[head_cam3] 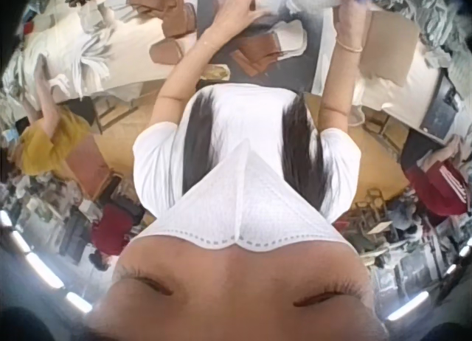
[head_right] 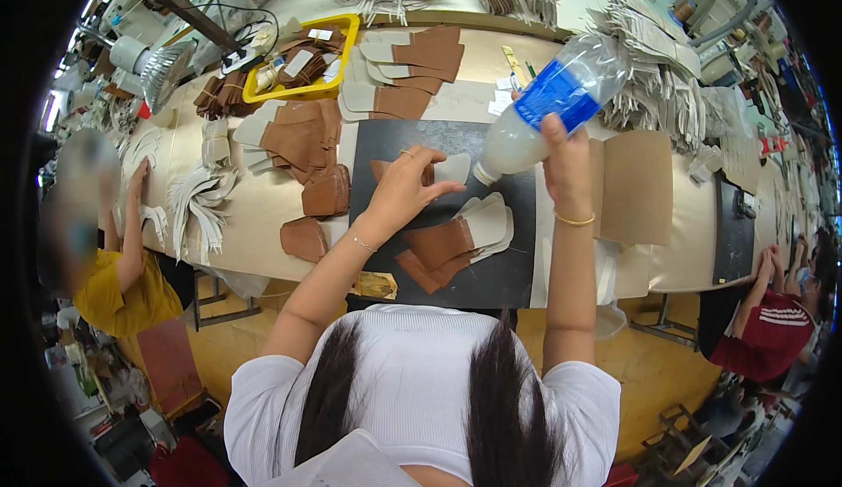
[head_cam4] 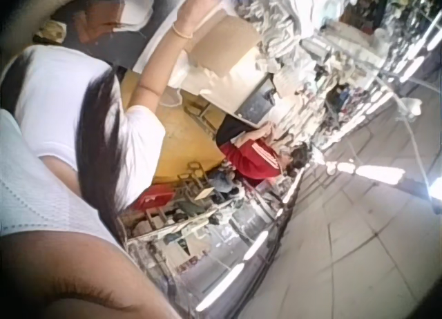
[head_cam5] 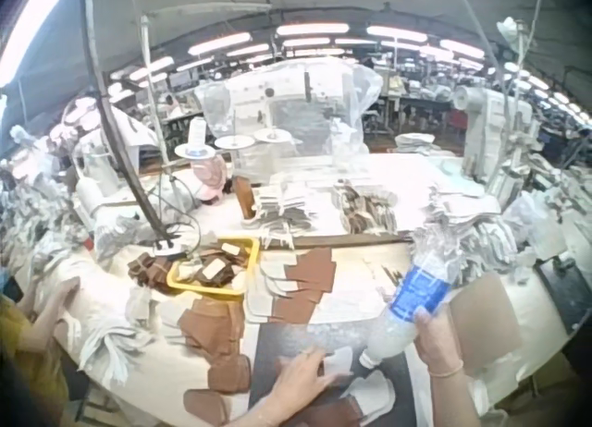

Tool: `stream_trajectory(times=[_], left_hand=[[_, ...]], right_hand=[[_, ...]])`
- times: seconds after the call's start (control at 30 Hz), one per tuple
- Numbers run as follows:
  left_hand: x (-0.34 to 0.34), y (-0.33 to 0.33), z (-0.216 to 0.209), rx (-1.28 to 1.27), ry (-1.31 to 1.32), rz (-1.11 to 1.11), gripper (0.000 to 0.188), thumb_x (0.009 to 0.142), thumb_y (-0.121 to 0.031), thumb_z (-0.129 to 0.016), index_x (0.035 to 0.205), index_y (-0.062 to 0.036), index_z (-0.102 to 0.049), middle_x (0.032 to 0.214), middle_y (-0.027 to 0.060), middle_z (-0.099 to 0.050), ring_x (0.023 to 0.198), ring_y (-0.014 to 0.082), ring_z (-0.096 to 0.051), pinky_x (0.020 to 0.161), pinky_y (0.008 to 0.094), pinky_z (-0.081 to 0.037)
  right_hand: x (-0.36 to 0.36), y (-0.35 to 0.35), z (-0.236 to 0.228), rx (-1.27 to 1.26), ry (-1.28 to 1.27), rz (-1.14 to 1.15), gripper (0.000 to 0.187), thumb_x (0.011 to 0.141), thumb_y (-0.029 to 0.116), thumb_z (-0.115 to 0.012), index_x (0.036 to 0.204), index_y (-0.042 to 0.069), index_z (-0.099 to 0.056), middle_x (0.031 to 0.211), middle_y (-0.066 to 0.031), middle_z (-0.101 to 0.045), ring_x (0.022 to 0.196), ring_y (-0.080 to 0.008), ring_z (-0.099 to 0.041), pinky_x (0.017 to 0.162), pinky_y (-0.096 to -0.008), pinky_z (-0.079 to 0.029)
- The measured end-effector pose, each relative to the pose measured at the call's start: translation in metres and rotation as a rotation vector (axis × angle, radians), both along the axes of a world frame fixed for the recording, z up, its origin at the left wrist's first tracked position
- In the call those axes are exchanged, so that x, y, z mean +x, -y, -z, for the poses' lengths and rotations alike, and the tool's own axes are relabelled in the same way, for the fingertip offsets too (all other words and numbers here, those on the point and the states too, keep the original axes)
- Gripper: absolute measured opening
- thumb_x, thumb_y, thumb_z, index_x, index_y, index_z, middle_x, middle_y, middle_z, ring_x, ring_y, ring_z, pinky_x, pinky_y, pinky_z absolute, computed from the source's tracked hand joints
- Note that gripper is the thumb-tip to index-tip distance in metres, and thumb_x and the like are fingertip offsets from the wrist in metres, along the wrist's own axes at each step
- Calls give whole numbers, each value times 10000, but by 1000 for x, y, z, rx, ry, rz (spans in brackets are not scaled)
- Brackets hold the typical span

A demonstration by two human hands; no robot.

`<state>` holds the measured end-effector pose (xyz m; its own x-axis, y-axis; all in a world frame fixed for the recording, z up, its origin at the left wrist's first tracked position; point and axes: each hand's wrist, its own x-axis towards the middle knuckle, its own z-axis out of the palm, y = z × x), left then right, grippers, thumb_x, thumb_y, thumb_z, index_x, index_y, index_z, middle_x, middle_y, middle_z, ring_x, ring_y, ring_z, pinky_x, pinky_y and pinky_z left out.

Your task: The person applies liquid from a plastic bottle onto brown leather pieces and presses them onto white backing pieces on a worktable. They handle the pieces one at a time, repeatedly applying liquid and pressing the parts together.

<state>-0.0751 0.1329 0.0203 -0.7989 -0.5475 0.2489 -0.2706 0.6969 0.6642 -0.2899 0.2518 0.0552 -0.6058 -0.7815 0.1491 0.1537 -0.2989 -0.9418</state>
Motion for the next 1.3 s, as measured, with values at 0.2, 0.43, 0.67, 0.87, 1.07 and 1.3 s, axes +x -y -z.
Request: stream_trajectory(times=[0.2,0.43,0.67,0.87,1.07,1.3], left_hand=[[22,7,41,-220,27,113,355,856,-165,-659,1186,-47,-601,1317,130,-518,1246,316,-476,1021,444,-387],[23,-26,61,-351,186,-36,493,912,-225,-567,1325,29,-477,1441,170,-411,1347,298,-377,1109,446,-300],[24,-28,65,-364,160,-57,515,910,-232,-570,1345,23,-469,1438,173,-427,1354,291,-377,1114,432,-292],[23,-29,61,-349,174,-60,497,916,-232,-562,1331,29,-484,1426,169,-443,1349,289,-387,1114,430,-292],[24,-28,65,-363,161,-71,492,910,-247,-565,1311,32,-505,1410,172,-458,1343,291,-395,1115,431,-292],[21,-29,61,-356,165,-77,498,906,-246,-564,1315,31,-501,1410,174,-459,1340,287,-399,1116,429,-292]], right_hand=[[33,0,37,184,-353,189,583,764,263,-821,1176,-46,-549,1089,-122,-667,990,-178,-633,842,-328,-510],[71,25,37,284,-673,-15,557,682,252,-863,1094,-20,-604,929,-160,-697,827,-274,-698,728,-328,-543],[55,20,44,293,-830,63,552,703,258,-850,1111,-13,-596,893,-158,-706,799,-263,-707,692,-328,-547],[51,30,44,385,-637,107,523,710,211,-839,1120,-12,-602,883,-132,-712,784,-244,-702,703,-329,-538],[67,39,44,341,-780,130,463,713,197,-837,1067,-3,-614,891,-140,-708,780,-245,-686,696,-324,-527],[64,50,38,310,-682,163,562,710,295,-841,1096,-22,-582,892,-161,-710,795,-273,-702,684,-347,-532]])
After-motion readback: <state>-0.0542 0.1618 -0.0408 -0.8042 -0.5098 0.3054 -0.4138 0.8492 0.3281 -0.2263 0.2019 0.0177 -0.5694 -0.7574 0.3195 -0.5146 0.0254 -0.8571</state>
